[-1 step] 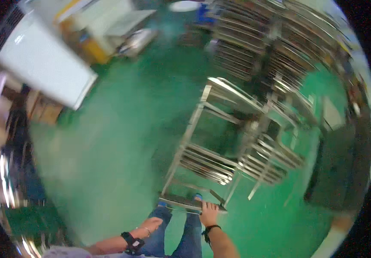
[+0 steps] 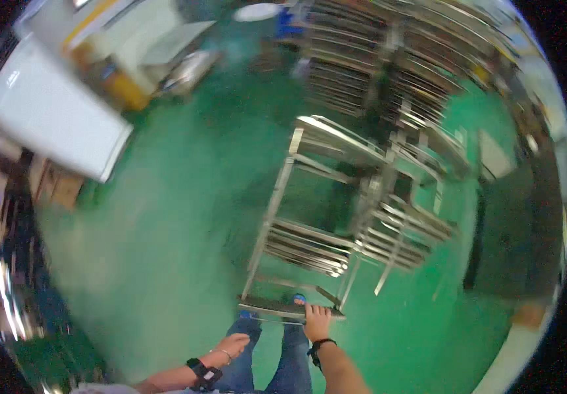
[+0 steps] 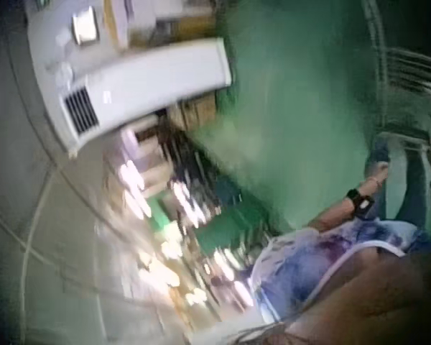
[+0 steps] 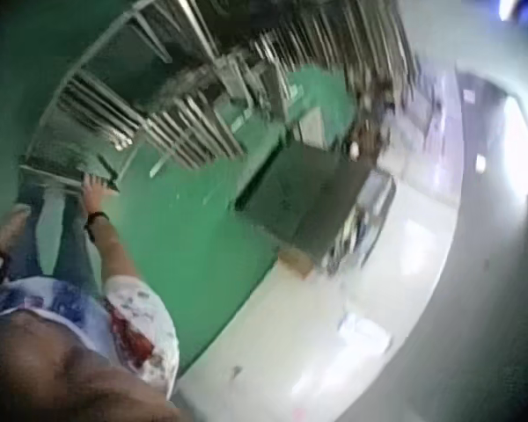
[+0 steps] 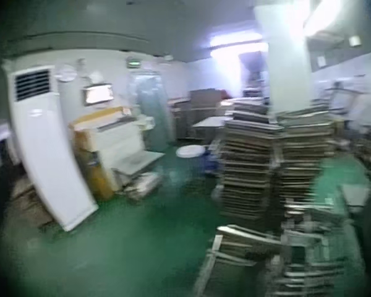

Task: Moving metal racks and inspecting circuit board panels by overlaying a quality template.

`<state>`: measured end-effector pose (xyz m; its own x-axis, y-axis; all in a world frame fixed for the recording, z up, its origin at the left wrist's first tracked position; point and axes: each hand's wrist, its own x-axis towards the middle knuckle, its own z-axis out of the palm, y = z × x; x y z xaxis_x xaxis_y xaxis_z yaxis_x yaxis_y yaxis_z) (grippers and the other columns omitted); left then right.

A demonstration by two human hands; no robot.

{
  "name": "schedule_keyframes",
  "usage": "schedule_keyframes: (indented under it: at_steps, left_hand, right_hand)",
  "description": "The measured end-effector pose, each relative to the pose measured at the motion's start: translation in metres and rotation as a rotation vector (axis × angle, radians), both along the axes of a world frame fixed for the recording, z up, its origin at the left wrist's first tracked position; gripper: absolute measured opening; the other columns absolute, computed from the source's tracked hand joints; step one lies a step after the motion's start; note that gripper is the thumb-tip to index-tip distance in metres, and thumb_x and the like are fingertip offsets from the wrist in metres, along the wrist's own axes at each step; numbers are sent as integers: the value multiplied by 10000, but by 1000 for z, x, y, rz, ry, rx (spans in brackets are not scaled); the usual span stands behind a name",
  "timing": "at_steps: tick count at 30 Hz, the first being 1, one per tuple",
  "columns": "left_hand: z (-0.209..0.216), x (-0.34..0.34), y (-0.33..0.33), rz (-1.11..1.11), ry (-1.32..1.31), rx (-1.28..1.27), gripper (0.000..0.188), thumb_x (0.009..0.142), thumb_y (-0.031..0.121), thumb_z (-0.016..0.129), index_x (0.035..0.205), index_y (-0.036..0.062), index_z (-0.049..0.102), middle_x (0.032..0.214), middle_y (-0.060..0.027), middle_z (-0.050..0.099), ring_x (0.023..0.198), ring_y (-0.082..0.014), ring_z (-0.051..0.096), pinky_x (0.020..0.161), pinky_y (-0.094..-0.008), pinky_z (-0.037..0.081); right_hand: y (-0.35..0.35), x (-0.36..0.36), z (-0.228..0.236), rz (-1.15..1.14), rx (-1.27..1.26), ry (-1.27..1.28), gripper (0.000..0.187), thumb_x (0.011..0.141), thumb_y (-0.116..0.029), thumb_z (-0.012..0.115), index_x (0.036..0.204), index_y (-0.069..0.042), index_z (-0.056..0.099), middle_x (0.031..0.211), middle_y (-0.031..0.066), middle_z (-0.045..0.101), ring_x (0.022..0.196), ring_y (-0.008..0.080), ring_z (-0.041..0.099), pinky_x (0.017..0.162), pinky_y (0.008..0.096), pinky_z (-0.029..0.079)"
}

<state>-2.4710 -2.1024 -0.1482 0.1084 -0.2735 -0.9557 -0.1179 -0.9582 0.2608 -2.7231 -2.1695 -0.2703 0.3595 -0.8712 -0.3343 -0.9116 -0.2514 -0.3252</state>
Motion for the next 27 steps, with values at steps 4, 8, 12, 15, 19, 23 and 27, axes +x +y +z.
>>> schedule_keyframes:
  at_steps: [4, 8, 12, 15, 19, 23, 27]
  left_hand:
    - [-59, 22, -1, 78, 38, -162, 374, 806, 249, 582, 1097, 17, 540, 624, -29, 542, 516, -98, 484, 471, -252, 381]
    - [-40, 43, -35, -188, 136, -126, 318, 819, 260, 569, 1059, 51, 572, 620, -2, 525, 502, -85, 453, 460, -248, 365]
    - [-3, 51, -18, -757, 224, -195, 281, 813, 264, 591, 1005, 59, 614, 650, 5, 552, 550, -71, 465, 500, -232, 383]
    - [49, 44, 4, -1197, 402, -179, 262, 794, 262, 626, 954, 55, 644, 692, 6, 585, 614, -60, 483, 558, -215, 405]
    - [103, 7, 38, -1681, 606, -131, 263, 767, 248, 663, 936, 47, 654, 723, 18, 599, 637, -54, 494, 594, -207, 417]
    - [115, -26, 49, -2011, 617, -163, 234, 759, 247, 673, 886, 51, 655, 660, 18, 584, 570, -44, 474, 540, -204, 389]
    - [156, -55, 82, -2030, 580, -182, 217, 769, 240, 656, 896, 65, 643, 634, 15, 549, 521, -50, 452, 486, -203, 367]
  right_hand:
    - [12, 11, 1, -138, -127, 71, 642, 600, -200, 701, 1176, -121, 430, 1056, 89, 513, 1033, 264, 459, 911, 456, 315]
    - [54, 14, 50, -480, -278, 127, 603, 629, -191, 681, 1174, -122, 433, 1057, 89, 511, 1053, 272, 445, 920, 447, 325]
    - [182, 20, 97, -936, 101, -30, 464, 681, -193, 622, 1122, -118, 501, 1120, 127, 521, 1040, 294, 487, 827, 413, 422]
    - [314, 61, 140, -1019, 595, -71, 348, 704, -204, 576, 1033, -91, 572, 1013, 147, 588, 922, 317, 561, 750, 419, 461]
    - [418, 132, 232, -920, 788, -260, 249, 729, -196, 526, 915, -59, 618, 806, 147, 625, 766, 339, 597, 679, 430, 478]
    - [438, 197, 321, -1187, 224, -388, 192, 770, -154, 486, 836, -26, 613, 830, 151, 613, 771, 322, 589, 679, 411, 475]
    - [446, 234, 326, -1404, -349, -718, 207, 749, -10, 499, 932, 30, 588, 923, 177, 579, 881, 318, 563, 789, 371, 446]
